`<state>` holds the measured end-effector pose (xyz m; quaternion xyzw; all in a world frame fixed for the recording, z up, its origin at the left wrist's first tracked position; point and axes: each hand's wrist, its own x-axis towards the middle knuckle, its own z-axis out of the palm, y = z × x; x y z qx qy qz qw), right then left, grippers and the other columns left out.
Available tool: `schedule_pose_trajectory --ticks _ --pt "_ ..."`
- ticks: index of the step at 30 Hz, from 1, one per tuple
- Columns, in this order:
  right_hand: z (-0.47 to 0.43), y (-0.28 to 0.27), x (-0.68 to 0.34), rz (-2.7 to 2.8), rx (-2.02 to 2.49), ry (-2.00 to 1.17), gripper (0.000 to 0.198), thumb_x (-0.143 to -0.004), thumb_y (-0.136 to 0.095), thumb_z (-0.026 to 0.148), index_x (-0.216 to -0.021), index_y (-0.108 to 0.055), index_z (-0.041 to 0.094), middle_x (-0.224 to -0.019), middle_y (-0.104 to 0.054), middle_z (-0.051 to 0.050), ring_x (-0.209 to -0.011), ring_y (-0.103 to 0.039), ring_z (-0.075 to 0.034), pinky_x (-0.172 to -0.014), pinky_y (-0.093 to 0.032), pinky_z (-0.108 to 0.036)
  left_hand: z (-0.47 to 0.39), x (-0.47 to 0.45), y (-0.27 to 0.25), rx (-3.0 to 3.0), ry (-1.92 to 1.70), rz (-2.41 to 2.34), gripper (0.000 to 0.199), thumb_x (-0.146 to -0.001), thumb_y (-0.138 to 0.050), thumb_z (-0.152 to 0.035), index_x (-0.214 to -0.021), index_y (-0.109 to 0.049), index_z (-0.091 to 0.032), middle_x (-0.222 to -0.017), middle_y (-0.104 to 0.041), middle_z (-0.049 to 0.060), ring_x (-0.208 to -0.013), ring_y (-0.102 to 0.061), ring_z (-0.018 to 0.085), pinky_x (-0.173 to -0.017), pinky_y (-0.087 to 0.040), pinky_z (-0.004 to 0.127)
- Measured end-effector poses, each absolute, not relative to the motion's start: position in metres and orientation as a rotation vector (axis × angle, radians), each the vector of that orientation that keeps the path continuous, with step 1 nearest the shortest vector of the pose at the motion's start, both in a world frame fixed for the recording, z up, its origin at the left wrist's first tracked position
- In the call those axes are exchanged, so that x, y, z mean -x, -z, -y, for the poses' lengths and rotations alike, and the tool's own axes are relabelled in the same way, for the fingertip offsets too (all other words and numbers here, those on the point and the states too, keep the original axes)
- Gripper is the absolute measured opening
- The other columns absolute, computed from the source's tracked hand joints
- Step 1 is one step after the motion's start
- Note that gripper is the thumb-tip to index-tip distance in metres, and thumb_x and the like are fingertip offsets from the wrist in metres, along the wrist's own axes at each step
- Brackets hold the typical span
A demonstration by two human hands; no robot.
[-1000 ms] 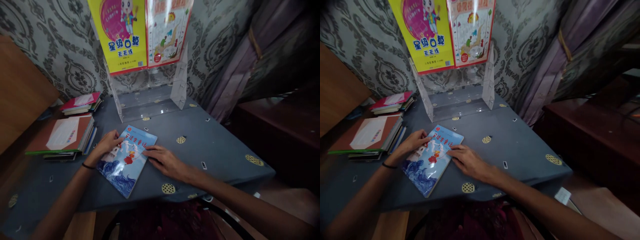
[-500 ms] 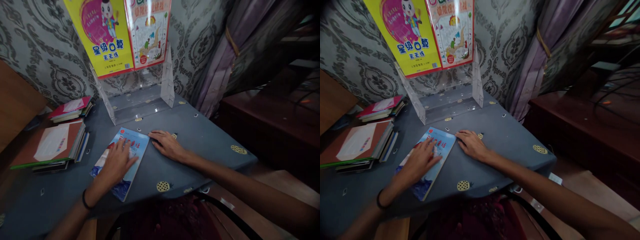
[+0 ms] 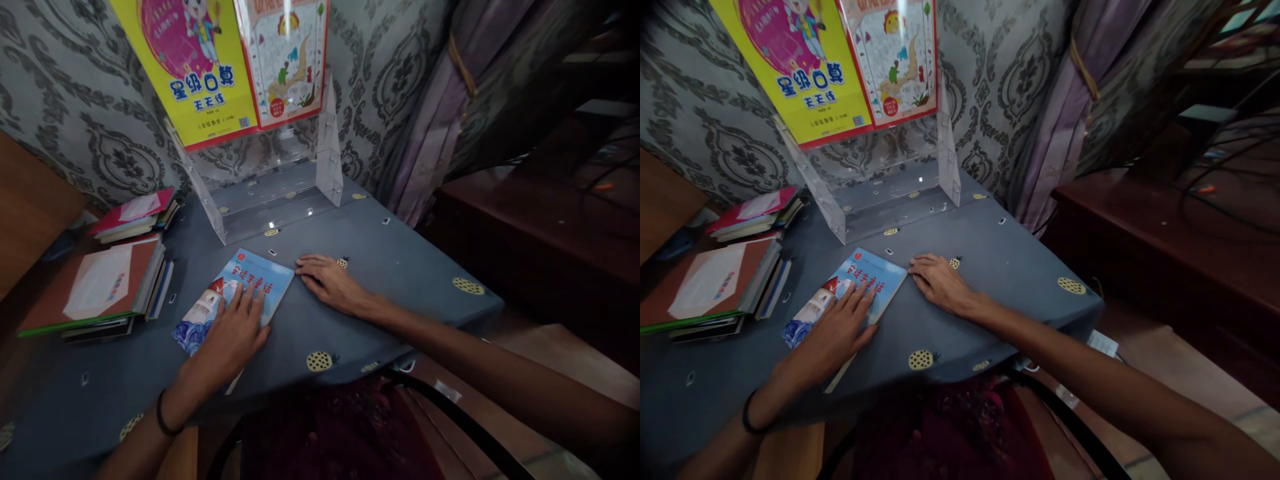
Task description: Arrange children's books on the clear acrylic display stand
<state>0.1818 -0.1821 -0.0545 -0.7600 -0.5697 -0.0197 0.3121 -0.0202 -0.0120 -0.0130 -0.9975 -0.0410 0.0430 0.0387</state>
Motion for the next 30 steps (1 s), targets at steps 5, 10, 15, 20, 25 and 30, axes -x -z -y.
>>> schedule_pose_trajectory --ticks 5,10,15,20,25,30 --pt "0.178 0.057 -0.181 1.491 1.947 0.037 0.039 -0.096 -0.051 0.022 -0.134 -0.061 0.017 -0.128 -0.067 -0.014 -0.121 -0.061 -0.028 -0.105 -0.048 -0.052 0.02 0.022 0.015 3.013 -0.127 0.142 0.05 -0.097 -0.043 -0.027 -0.146 -0.044 -0.014 -0.158 -0.039 0.021 -0.147 -0.035 0.04 -0.11 -0.04 0.065" --pt "0.175 0.054 -0.169 1.689 1.915 -0.002 0.041 -0.099 -0.053 0.032 -0.136 -0.058 0.015 -0.138 -0.061 -0.017 -0.129 -0.054 -0.029 -0.108 -0.045 -0.054 0.025 0.036 0.016 3.027 -0.129 0.11 0.054 -0.1 -0.04 -0.033 -0.151 -0.038 -0.014 -0.159 -0.038 0.02 -0.147 -0.035 0.038 -0.111 -0.04 0.063" --pt "0.192 0.045 -0.137 1.74 1.864 0.007 0.036 -0.096 -0.059 0.034 -0.127 -0.064 0.017 -0.123 -0.066 -0.015 -0.112 -0.059 -0.028 -0.097 -0.053 -0.052 0.028 0.071 0.016 3.052 -0.171 -0.023 0.082 -0.092 -0.052 -0.06 -0.158 -0.027 -0.018 -0.163 -0.03 0.02 -0.15 -0.029 0.04 -0.112 -0.038 0.064" --pt "0.221 0.045 -0.108 1.795 1.774 0.004 0.042 -0.093 -0.065 0.038 -0.13 -0.061 0.018 -0.12 -0.065 -0.015 -0.11 -0.057 -0.03 -0.093 -0.054 -0.052 0.043 0.109 0.026 2.972 -0.232 -0.028 0.082 -0.092 -0.054 -0.027 -0.162 -0.012 -0.024 -0.164 -0.027 0.015 -0.151 -0.027 0.038 -0.111 -0.042 0.065" --pt "0.232 0.049 -0.098 1.811 1.684 -0.058 0.035 -0.093 -0.066 0.031 -0.126 -0.063 0.021 -0.117 -0.066 -0.012 -0.111 -0.058 -0.027 -0.095 -0.052 -0.051 0.052 0.135 0.036 2.93 -0.141 0.154 0.09 -0.089 -0.038 -0.006 -0.158 0.009 -0.04 -0.162 -0.034 0.007 -0.145 -0.039 0.037 -0.099 -0.054 0.061" --pt "0.228 0.046 -0.102 1.804 1.648 -0.096 0.036 -0.094 -0.067 0.032 -0.128 -0.062 0.022 -0.122 -0.065 -0.012 -0.113 -0.059 -0.027 -0.097 -0.052 -0.052 0.027 0.145 -0.006 3.068 -0.188 0.073 0.093 -0.084 -0.039 -0.003 -0.157 -0.004 -0.047 -0.149 -0.055 0.003 -0.128 -0.061 0.031 -0.09 -0.059 0.046"
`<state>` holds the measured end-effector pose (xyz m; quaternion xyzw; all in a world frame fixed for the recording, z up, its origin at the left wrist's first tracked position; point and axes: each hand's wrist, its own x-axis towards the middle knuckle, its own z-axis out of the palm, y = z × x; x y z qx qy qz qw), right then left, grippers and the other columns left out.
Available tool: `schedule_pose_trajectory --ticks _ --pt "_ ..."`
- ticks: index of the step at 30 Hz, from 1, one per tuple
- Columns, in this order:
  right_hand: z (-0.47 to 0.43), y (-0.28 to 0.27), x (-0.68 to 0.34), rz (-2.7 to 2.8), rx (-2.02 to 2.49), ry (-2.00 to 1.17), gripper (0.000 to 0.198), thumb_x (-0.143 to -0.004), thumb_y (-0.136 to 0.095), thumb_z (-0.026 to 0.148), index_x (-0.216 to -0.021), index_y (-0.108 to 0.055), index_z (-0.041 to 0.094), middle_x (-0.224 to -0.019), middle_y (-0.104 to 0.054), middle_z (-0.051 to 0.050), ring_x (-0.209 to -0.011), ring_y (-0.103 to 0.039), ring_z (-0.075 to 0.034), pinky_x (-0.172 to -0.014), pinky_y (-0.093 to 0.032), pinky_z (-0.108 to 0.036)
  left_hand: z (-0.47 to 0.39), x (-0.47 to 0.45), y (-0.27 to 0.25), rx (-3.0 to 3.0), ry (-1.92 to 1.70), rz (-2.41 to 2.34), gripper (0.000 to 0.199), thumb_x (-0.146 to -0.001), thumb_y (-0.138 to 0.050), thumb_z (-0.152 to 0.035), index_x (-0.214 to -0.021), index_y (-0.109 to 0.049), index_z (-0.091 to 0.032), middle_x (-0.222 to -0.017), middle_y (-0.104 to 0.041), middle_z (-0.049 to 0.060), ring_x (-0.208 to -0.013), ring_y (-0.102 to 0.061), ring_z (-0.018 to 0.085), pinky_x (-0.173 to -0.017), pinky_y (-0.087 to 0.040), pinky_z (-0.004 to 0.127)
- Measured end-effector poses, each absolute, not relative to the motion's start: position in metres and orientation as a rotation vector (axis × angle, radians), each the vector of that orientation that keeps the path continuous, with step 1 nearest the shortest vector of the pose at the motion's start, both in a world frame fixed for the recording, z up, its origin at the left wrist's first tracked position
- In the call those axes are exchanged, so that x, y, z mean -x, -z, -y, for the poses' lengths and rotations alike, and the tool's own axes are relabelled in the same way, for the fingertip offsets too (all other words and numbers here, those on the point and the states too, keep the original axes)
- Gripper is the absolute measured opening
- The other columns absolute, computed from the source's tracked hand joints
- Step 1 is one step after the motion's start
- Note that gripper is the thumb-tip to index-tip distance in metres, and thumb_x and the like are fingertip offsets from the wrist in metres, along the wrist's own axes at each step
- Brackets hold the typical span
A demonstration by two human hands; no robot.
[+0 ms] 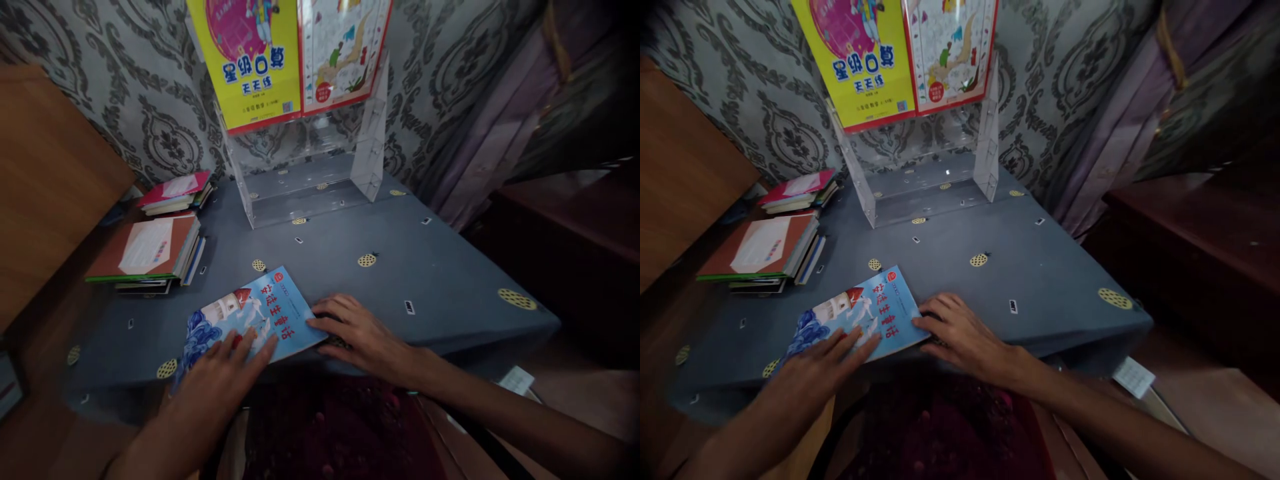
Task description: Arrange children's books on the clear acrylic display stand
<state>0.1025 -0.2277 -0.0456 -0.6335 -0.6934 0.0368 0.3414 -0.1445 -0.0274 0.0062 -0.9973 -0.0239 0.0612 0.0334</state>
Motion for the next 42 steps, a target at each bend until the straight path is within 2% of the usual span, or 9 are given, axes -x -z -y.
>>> schedule_pose_trajectory --ticks 4,6,10,13,21,25,29,34,42 --pt "0.214 0.034 -0.115 1.75 1.637 -0.212 0.06 -0.09 -0.072 0.037 -0.145 -0.05 0.027 -0.15 -0.05 -0.013 -0.134 -0.05 -0.029 -0.106 -0.049 -0.051 -0.006 0.135 -0.078 3.367 -0.299 0.131 0.076 -0.088 -0.039 -0.011 -0.154 -0.029 -0.048 -0.145 -0.06 -0.003 -0.117 -0.067 0.024 -0.093 -0.056 0.038" --pt "0.204 0.028 -0.121 1.658 1.617 -0.273 0.051 -0.092 -0.069 0.036 -0.14 -0.056 0.027 -0.151 -0.051 -0.011 -0.135 -0.051 -0.028 -0.107 -0.049 -0.049 -0.018 0.122 -0.11 3.51 -0.425 0.213 0.059 -0.093 -0.044 -0.027 -0.149 -0.044 -0.046 -0.138 -0.065 -0.003 -0.112 -0.068 0.026 -0.094 -0.055 0.037" --pt "0.183 0.022 -0.131 1.383 1.507 -0.533 0.024 -0.093 -0.065 0.043 -0.102 -0.072 0.023 -0.107 -0.074 -0.005 -0.099 -0.07 -0.023 -0.085 -0.061 -0.039 -0.036 0.084 -0.14 3.654 -0.406 0.337 0.05 -0.091 -0.048 -0.052 -0.137 -0.062 -0.036 -0.116 -0.074 0.003 -0.099 -0.069 0.027 -0.083 -0.056 0.035" --pt "0.174 0.019 -0.134 1.091 1.53 -0.719 0.03 -0.087 -0.066 0.05 -0.082 -0.066 0.02 -0.067 -0.067 0.0 -0.057 -0.066 -0.016 -0.052 -0.056 -0.029 -0.054 0.052 -0.134 3.689 -0.211 0.316 0.054 -0.086 -0.053 -0.055 -0.131 -0.064 -0.027 -0.116 -0.072 0.005 -0.103 -0.066 0.027 -0.084 -0.054 0.033" --pt "0.177 0.015 -0.146 0.784 1.74 -0.918 0.03 -0.089 -0.056 0.049 -0.094 -0.057 0.019 -0.052 -0.059 0.003 -0.033 -0.051 -0.013 -0.03 -0.033 -0.023 -0.079 -0.011 -0.058 3.667 -0.379 0.193 0.042 -0.089 -0.048 -0.047 -0.115 -0.066 -0.018 -0.108 -0.072 0.009 -0.092 -0.066 0.024 -0.082 -0.05 0.034" --pt "0.187 0.015 -0.161 1.056 2.139 -0.58 0.024 -0.093 -0.053 0.042 -0.088 -0.061 0.02 -0.062 -0.067 -0.004 -0.046 -0.061 -0.018 -0.045 -0.05 -0.031 -0.075 -0.011 -0.026 3.702 -0.264 0.232 0.04 -0.091 -0.048 -0.045 -0.117 -0.065 -0.02 -0.115 -0.072 0.008 -0.105 -0.066 0.026 -0.09 -0.049 0.035" --pt "0.182 0.011 -0.16 1.352 2.37 0.085 0.013 -0.093 -0.056 0.025 -0.097 -0.067 0.019 -0.096 -0.074 -0.014 -0.091 -0.071 -0.03 -0.076 -0.059 -0.043 -0.077 -0.004 -0.013 3.722 -0.199 0.369 0.048 -0.092 -0.048 -0.048 -0.128 -0.061 -0.019 -0.128 -0.068 0.01 -0.117 -0.062 0.028 -0.102 -0.045 0.039" --pt "0.144 0.019 -0.132 1.916 1.931 -0.205 0.046 -0.1 -0.051 0.029 -0.142 -0.052 0.012 -0.153 -0.048 -0.016 -0.144 -0.042 -0.027 -0.117 -0.039 -0.043 -0.08 0.0 -0.003 3.749 -0.076 0.491 0.053 -0.09 -0.052 -0.051 -0.131 -0.059 -0.019 -0.135 -0.065 0.011 -0.124 -0.058 0.03 -0.106 -0.043 0.041" --pt "0.122 0.035 -0.165 1.632 2.246 -0.174 0.058 -0.103 -0.04 0.036 -0.149 -0.043 0.001 -0.158 -0.037 -0.023 -0.151 -0.029 -0.03 -0.124 -0.025 -0.046 -0.084 -0.001 0.007 3.745 0.047 0.53 0.054 -0.087 -0.058 -0.049 -0.131 -0.06 -0.018 -0.116 -0.071 0.01 -0.094 -0.065 0.025 -0.086 -0.049 0.037"
